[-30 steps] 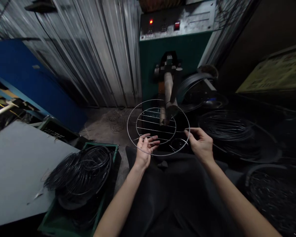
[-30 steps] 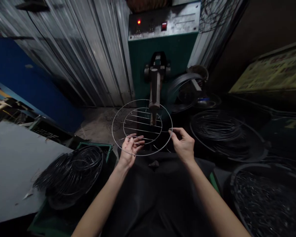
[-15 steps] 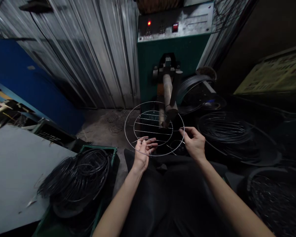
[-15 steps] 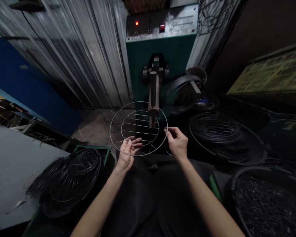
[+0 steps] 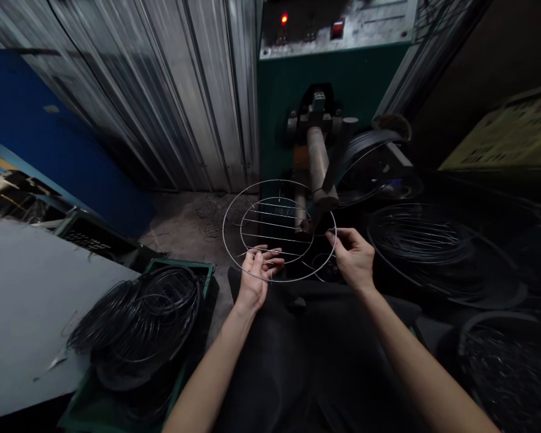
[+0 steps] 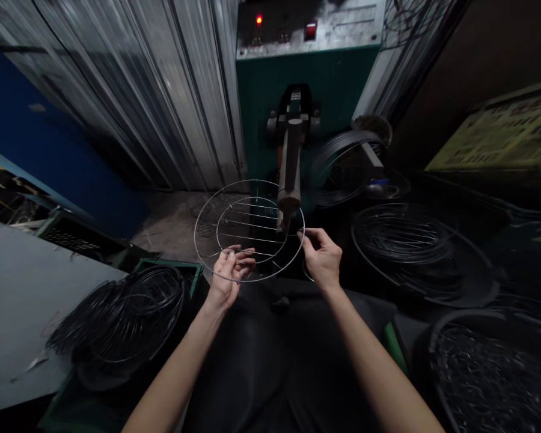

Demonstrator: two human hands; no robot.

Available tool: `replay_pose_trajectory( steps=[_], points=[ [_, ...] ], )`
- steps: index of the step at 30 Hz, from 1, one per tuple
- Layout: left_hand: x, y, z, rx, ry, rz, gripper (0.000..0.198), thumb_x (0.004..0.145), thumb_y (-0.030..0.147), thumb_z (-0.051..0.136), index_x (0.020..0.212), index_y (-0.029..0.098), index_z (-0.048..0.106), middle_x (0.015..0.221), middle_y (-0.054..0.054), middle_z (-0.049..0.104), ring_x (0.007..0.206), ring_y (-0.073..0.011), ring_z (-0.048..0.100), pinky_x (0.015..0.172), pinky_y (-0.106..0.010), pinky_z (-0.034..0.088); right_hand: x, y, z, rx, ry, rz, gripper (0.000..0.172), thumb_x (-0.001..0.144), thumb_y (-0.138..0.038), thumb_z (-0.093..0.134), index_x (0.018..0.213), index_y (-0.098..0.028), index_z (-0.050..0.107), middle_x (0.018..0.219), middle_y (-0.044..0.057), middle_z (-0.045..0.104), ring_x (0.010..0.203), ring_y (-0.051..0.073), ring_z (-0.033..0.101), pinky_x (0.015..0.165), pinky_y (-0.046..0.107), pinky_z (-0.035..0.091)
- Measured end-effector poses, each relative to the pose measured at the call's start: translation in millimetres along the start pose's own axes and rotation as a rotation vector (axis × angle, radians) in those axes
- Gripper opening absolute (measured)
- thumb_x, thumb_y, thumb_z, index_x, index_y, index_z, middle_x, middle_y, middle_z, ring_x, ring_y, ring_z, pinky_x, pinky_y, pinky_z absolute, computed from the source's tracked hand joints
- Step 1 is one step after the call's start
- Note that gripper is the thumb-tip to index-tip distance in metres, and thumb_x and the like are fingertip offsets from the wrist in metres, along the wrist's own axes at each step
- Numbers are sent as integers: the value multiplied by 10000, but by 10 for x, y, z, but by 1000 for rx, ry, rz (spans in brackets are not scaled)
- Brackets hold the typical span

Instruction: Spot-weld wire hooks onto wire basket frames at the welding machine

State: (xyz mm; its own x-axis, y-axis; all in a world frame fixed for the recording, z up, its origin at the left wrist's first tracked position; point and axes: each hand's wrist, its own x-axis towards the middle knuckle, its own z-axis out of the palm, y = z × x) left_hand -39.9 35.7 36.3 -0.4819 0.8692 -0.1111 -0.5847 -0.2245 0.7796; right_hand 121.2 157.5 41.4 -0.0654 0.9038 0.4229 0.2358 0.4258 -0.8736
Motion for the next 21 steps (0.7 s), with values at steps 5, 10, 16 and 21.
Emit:
replay_pose_trajectory(
  steps=[5,10,16,21],
  points=[
    [-19,12,-40,11,0,7,252,828,325,583,981,160,469,956,-116,684,704,-135,656,690,-291,510,-28,17,26,7,-4,2,242,762,-406,650,838,-176,667,758,12,651,647,123,568,610,239,436],
    [-30,27,-50,15,-9,5,246,830,325,581,980,161,474,957,-112,684,699,-130,656,693,-287,510,-36,28,47,33,3,10,239,759,-400,655,837,-175,665,767,15,652,669,129,580,629,243,445],
    [6,32,-15,10,-9,0,252,831,346,579,970,165,475,953,-115,685,700,-134,651,708,-305,506,11,40,52,36,15,5,235,752,-394,663,838,-176,667,775,16,656,677,132,584,646,252,445],
    [23,12,3,-12,-2,6,229,835,329,575,961,165,477,944,-109,688,696,-132,653,710,-306,509,31,77,64,54,10,14,241,754,-398,659,839,-173,664,782,19,658,683,135,584,651,255,445]
  ],
)
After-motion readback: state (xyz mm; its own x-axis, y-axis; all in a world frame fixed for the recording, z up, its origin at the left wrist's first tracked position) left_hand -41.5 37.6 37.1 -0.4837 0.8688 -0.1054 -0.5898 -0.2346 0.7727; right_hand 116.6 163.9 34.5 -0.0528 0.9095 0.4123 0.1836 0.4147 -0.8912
